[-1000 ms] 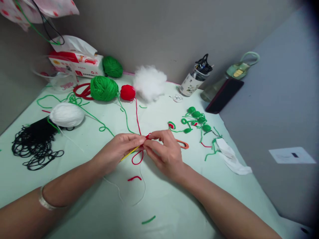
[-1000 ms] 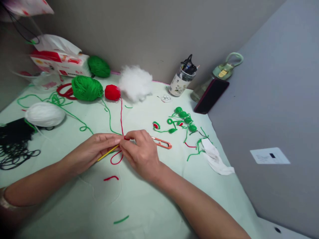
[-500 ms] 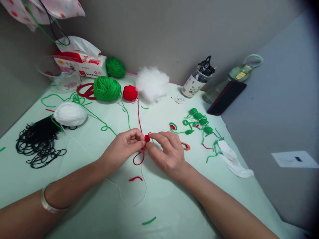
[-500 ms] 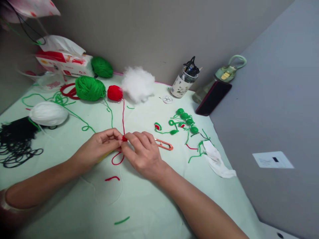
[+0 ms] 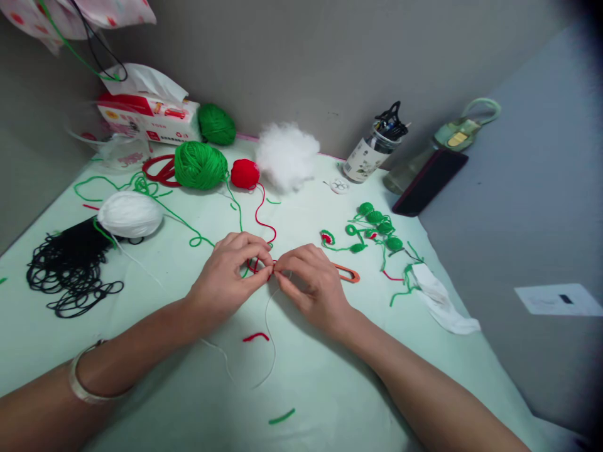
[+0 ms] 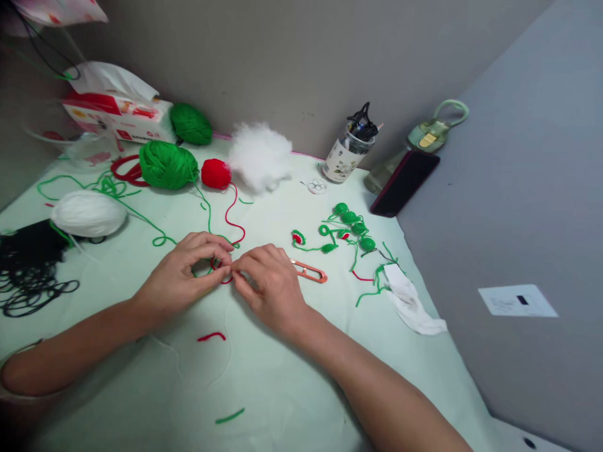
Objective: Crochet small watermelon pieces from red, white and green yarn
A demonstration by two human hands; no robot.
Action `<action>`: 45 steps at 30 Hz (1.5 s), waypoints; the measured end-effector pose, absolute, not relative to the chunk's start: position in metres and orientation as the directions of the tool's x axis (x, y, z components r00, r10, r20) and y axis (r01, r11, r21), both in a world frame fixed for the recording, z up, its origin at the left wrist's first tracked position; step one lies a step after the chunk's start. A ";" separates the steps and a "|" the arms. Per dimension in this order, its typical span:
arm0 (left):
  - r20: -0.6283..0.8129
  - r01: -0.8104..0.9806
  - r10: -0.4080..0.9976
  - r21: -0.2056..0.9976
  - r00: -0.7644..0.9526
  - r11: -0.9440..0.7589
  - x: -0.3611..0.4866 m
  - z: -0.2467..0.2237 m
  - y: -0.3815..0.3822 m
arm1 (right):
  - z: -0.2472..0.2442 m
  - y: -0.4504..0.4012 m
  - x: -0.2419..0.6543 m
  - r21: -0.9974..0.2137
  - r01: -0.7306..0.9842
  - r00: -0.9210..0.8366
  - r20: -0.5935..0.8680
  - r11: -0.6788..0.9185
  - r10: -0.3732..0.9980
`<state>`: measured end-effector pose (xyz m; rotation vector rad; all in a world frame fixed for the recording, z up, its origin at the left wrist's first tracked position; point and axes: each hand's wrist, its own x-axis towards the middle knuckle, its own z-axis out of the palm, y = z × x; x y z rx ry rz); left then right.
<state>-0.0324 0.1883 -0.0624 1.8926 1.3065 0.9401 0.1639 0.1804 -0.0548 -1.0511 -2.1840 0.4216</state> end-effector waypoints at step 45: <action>0.615 0.554 0.583 0.268 0.531 -0.788 -0.038 -0.070 0.184 | -0.050 0.190 0.173 -0.874 0.461 -0.425 -0.064 0.155 0.903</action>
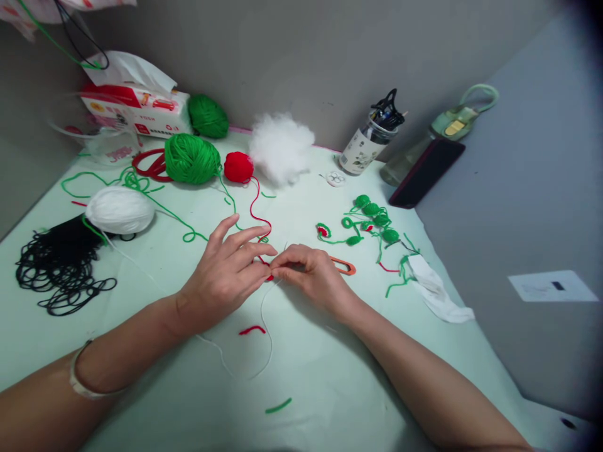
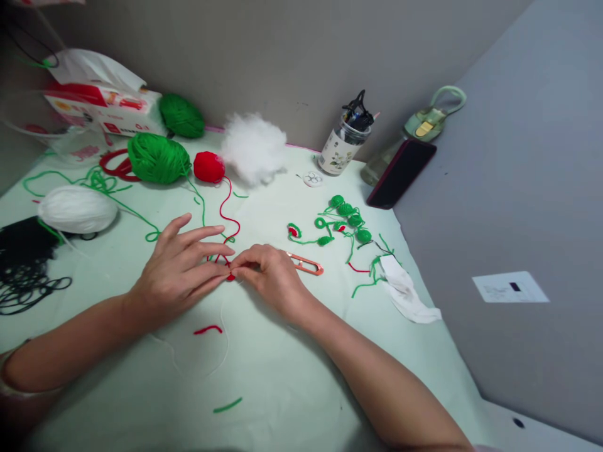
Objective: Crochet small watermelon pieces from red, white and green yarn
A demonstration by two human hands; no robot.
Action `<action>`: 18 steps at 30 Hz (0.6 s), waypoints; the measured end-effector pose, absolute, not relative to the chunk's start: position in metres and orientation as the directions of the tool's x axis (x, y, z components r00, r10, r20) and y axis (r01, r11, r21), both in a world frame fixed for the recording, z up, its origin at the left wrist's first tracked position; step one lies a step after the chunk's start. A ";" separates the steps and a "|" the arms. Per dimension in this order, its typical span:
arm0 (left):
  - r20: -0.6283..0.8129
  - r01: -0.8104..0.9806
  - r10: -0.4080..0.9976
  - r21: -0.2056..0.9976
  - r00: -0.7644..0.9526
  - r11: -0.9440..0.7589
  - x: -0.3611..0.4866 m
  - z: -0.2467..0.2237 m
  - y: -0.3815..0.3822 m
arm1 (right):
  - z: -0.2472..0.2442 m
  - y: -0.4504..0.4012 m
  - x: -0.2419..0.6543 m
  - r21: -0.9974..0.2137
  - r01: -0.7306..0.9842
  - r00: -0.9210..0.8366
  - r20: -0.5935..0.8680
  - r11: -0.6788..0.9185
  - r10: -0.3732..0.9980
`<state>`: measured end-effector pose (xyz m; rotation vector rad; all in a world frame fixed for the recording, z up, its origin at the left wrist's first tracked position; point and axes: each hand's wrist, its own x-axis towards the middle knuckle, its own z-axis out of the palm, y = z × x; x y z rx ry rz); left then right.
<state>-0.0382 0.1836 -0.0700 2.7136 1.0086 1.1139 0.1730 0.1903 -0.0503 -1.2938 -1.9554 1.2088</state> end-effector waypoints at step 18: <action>0.610 0.608 0.593 0.218 0.525 -0.763 -0.032 -0.069 0.178 | -0.036 0.182 0.165 -0.834 0.534 -0.430 -0.124 0.141 0.894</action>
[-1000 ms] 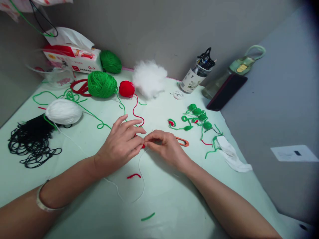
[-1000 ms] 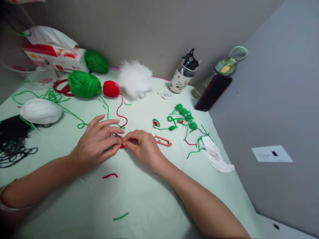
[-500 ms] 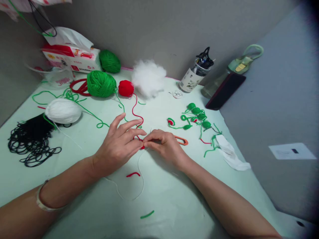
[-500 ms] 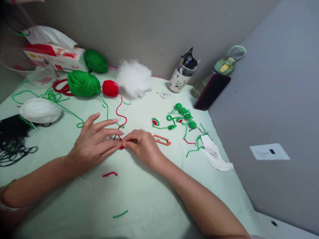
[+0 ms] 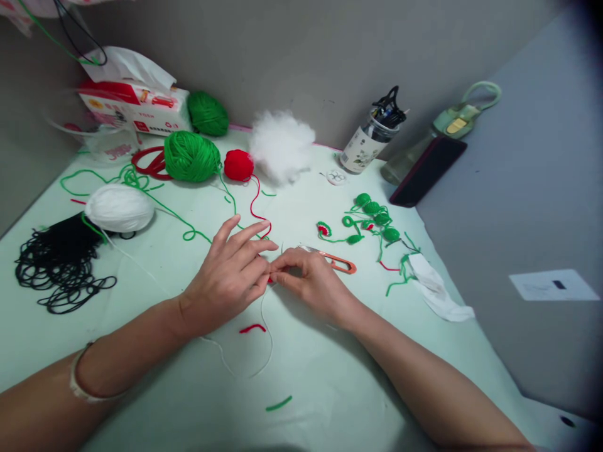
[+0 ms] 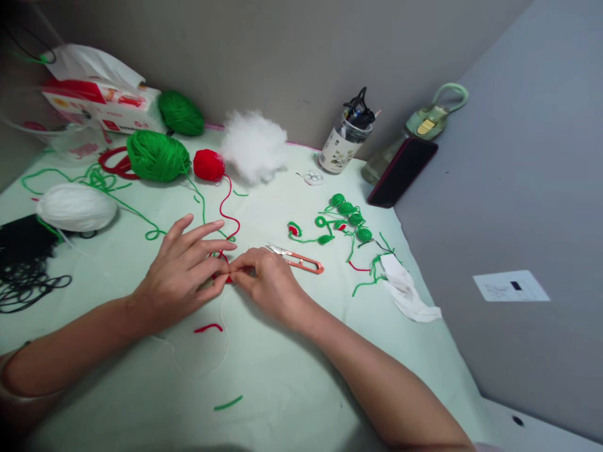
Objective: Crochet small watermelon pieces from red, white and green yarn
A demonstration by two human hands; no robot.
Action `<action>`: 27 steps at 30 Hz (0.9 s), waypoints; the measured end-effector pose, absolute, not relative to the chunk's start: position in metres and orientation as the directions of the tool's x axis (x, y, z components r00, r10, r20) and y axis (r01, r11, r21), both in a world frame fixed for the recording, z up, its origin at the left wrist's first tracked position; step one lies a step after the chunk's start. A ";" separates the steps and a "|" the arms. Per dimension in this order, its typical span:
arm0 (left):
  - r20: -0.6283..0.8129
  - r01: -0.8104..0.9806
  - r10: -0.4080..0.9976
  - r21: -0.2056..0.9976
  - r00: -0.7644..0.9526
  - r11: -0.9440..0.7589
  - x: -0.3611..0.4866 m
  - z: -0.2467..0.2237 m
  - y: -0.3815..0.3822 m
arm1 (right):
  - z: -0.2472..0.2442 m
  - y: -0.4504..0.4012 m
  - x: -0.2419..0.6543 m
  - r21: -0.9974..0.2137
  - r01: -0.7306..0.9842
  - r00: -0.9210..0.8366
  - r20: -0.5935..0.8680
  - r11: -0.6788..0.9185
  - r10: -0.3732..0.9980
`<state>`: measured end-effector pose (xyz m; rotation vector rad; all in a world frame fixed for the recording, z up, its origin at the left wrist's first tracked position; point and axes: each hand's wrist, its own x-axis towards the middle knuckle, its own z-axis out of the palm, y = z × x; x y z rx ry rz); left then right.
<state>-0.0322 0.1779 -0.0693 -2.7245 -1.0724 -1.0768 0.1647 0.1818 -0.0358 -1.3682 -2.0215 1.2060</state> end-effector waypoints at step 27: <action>-0.068 0.457 0.938 0.884 0.339 -0.101 -0.037 -0.063 0.183 | -0.049 0.169 0.163 -0.652 0.665 -0.385 0.118 0.363 0.916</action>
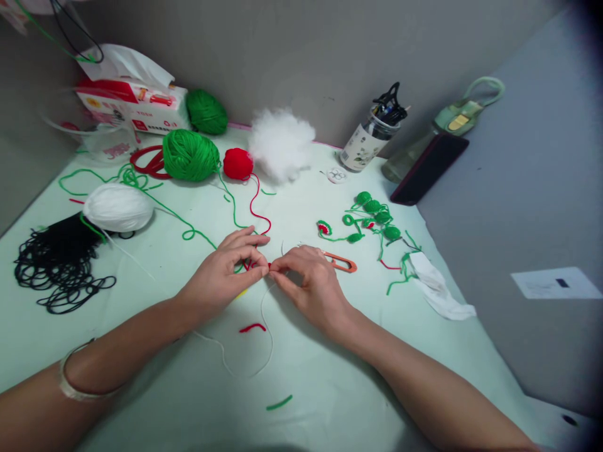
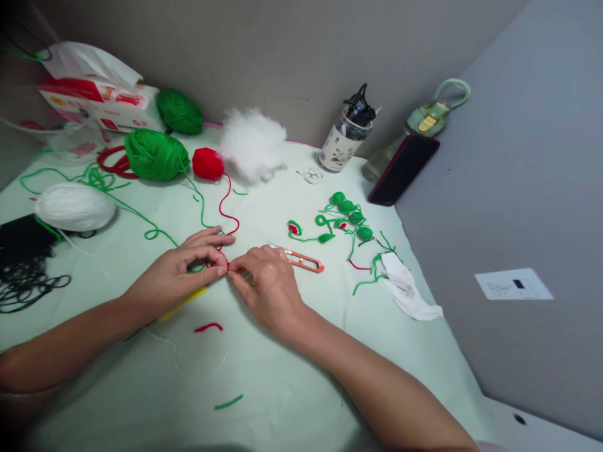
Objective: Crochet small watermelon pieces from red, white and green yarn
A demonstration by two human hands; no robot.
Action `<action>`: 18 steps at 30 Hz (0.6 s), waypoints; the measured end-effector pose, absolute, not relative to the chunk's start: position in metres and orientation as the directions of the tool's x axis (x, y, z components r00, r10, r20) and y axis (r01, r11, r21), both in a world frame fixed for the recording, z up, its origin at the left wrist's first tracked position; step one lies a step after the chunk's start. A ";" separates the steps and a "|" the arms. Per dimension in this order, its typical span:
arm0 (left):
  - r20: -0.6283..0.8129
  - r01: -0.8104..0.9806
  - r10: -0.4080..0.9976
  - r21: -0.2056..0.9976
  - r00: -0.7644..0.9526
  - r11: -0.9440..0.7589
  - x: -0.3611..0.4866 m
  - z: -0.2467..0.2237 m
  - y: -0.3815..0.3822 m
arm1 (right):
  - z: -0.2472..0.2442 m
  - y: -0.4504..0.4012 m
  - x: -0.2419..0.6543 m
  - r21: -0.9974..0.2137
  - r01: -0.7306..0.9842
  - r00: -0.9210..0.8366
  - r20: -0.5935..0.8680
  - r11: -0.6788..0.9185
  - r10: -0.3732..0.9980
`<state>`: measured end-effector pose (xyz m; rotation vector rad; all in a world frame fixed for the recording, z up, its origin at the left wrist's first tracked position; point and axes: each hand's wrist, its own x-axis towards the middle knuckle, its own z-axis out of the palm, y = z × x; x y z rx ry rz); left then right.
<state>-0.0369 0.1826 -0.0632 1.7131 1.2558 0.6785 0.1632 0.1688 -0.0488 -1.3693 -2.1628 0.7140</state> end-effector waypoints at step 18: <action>0.044 0.483 0.943 0.850 0.331 -0.209 -0.035 -0.069 0.181 | -0.049 0.173 0.159 -0.704 0.642 -0.369 0.064 0.303 0.927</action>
